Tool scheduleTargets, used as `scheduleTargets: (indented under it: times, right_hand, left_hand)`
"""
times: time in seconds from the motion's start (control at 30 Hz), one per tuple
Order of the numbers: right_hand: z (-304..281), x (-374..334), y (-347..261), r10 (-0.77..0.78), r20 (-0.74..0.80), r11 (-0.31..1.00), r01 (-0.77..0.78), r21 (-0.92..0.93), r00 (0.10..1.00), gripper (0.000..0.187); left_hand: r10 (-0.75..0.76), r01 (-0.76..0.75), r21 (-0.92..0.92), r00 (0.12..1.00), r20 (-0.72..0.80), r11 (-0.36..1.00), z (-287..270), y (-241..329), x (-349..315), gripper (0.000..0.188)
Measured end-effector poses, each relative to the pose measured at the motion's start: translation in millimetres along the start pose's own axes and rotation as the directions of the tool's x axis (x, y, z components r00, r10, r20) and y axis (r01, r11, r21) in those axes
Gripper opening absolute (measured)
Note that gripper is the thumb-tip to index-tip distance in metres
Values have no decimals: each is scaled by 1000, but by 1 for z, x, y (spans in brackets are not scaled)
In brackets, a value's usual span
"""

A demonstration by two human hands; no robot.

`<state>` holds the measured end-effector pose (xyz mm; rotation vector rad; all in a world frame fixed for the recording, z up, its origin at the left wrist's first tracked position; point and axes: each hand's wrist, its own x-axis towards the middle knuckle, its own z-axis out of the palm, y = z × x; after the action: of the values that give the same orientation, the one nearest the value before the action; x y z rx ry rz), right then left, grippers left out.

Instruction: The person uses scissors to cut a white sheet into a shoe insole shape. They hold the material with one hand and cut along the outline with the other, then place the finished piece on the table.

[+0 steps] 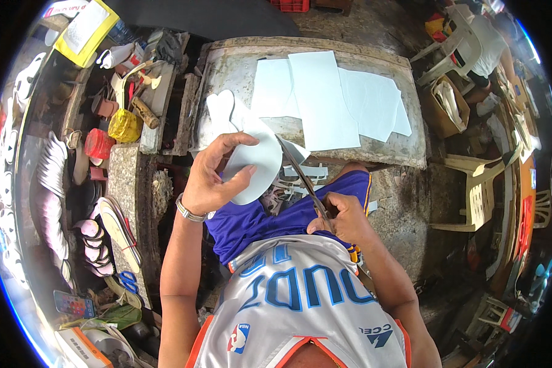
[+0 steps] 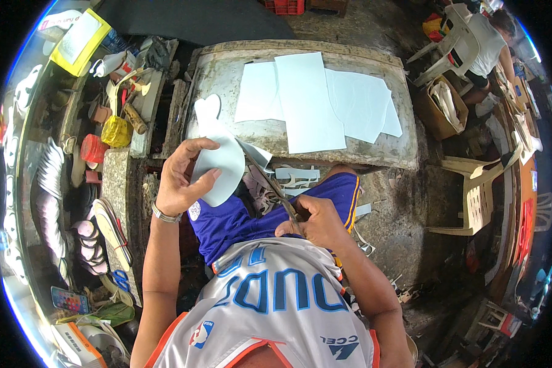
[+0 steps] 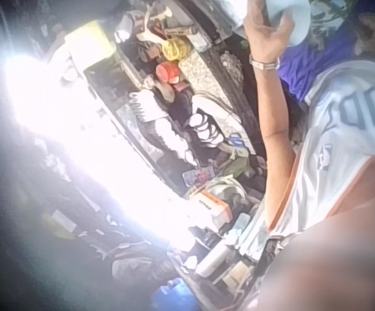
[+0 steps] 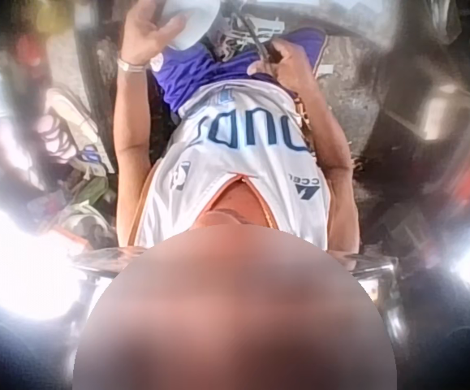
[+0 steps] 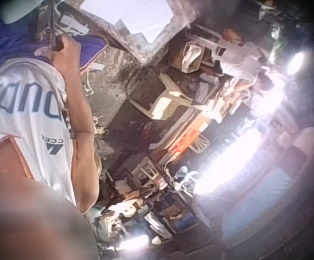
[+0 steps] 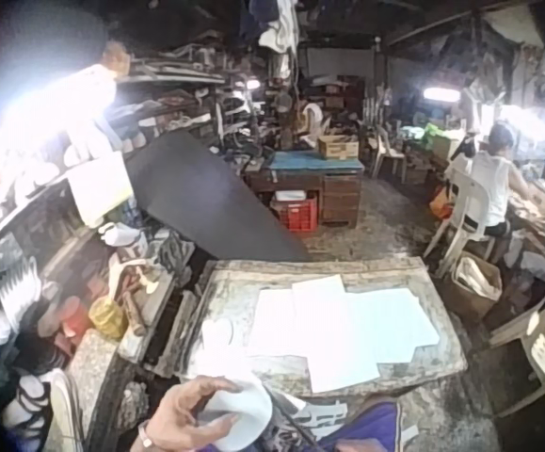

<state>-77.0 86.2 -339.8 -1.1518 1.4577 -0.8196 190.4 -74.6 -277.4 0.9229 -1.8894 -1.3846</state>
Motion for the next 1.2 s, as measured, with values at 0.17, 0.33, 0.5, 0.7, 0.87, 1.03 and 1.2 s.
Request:
scheduleTargets:
  times: [0.17, 0.33, 0.5, 0.7, 0.87, 1.03, 1.2]
  right_hand:
    - [-3, -1, -1, 16, 22, 998, -15, -61, 1000, 41]
    - [-2, -3, 0, 31, 16, 999, -31, 19, 999, 43]
    - [-4, -2, 6, 22, 3, 995, -21, -98, 1000, 48]
    - [4, 2, 13, 31, 83, 1000, -31, -1, 996, 59]
    - [12, 15, 13, 3, 145, 999, -9, 35, 989, 72]
    - [16, 24, 6, 25, 171, 996, -39, 78, 985, 73]
    - [19, 29, 2, 61, 183, 992, -80, 100, 981, 71]
  left_hand:
    - [-23, 24, -31, 999, 33, 999, -6, -1, 1, 45]
    - [-44, 46, -31, 997, 60, 998, -12, -1, 2, 45]
    - [-28, 26, 16, 995, 98, 1000, -21, -2, 4, 45]
    - [-21, 16, 49, 994, 109, 999, -23, -8, 3, 44]
    - [-13, 8, 39, 992, 123, 999, -23, -14, 0, 43]
    - [-8, 3, 31, 989, 148, 1000, -27, -16, -3, 44]
    - [-43, 39, 27, 982, 185, 999, -28, -19, -6, 44]
